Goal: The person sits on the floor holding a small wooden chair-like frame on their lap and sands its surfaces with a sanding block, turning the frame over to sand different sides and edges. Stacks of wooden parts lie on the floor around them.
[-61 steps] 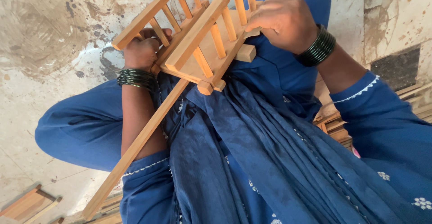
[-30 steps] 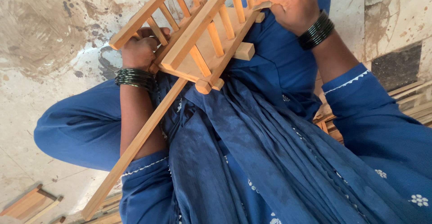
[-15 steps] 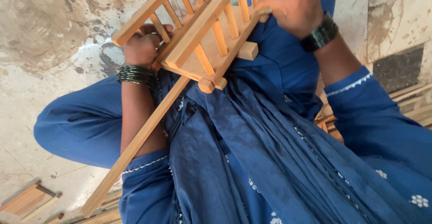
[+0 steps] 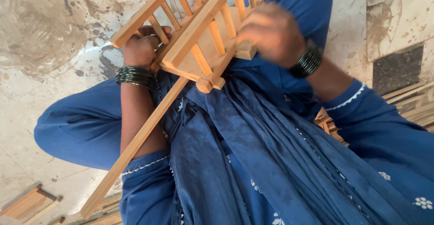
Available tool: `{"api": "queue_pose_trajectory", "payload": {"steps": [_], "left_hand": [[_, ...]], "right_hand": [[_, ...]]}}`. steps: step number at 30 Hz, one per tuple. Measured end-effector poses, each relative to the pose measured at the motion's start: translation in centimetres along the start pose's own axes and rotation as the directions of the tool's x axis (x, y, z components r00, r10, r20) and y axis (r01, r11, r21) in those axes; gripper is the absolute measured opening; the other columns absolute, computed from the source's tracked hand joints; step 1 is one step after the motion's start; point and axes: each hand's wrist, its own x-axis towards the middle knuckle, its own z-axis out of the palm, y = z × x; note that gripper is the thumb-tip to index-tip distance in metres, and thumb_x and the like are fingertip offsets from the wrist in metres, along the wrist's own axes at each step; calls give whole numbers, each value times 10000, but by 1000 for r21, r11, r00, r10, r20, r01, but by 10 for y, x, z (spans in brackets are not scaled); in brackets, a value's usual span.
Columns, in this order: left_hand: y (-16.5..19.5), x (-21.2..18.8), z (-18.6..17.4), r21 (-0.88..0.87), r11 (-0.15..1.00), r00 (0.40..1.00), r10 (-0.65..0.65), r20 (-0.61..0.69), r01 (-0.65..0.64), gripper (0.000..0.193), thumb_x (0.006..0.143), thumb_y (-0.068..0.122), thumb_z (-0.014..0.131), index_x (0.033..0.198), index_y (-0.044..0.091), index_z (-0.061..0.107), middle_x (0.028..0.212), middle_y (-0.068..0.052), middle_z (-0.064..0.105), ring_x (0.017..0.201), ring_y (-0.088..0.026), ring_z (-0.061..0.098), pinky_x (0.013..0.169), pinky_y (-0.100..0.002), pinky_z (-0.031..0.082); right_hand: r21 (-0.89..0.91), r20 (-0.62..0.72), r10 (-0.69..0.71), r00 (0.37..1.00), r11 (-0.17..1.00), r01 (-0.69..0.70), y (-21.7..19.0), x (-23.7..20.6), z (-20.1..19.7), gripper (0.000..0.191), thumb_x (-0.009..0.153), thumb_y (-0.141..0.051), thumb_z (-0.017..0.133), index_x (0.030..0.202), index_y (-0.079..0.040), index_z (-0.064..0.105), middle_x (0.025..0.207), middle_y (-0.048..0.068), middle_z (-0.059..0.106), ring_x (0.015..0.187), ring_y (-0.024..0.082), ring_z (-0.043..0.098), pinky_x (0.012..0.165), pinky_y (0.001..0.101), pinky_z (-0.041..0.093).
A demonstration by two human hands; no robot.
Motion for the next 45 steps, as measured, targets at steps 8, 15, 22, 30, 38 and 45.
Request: {"api": "queue_pose_trajectory", "payload": {"steps": [8,15,22,30,38,45], "left_hand": [[0,1,2,34,999,999,-14,-45,15,350,738,-82,477,963,-69,744,968,-135,787,891,-199,763,828,-306,635],[0,-1,3,31,999,1000,-21,-22,22,345,737,-100,484,971,-83,737,978,-135,789,898,-197,774,834,-295,644],[-4,1,3,-55,998,999,-35,-25,34,331,729,-110,483,951,-83,728,959,-128,786,872,-196,762,812,-302,644],[-5,1,1,53,998,1000,18,-21,-17,341,734,-97,470,950,-80,733,971,-122,792,884,-186,764,833,-292,636],[-4,1,0,65,998,1000,24,4,-25,328,761,-80,486,950,-61,753,970,-113,795,890,-172,771,833,-285,636],[1,-1,1,68,997,999,-20,-41,23,323,761,-69,508,945,-45,772,967,-103,804,888,-161,762,836,-266,615]], "right_hand": [[-84,-34,64,997,994,-67,-9,11,-13,171,977,9,642,983,-121,753,1046,20,717,1006,251,644,912,394,482],[-75,3,13,1000,997,-13,-29,22,-4,140,1027,-57,661,1018,-151,764,999,-1,675,1006,212,628,963,424,487],[41,46,52,998,998,-54,-33,18,-7,161,986,-29,637,1007,-135,757,1016,23,690,982,242,621,904,405,460],[-33,25,72,997,997,-71,-27,18,-9,160,987,-15,654,1011,-137,754,1039,18,691,1009,255,632,932,419,475],[140,-29,1,1000,990,3,-54,25,1,135,951,-23,682,995,-130,751,1040,16,684,1028,248,637,988,419,488],[89,57,29,998,995,-34,-54,34,-12,159,922,-9,668,986,-130,749,1020,16,689,981,262,625,935,420,456]]}}
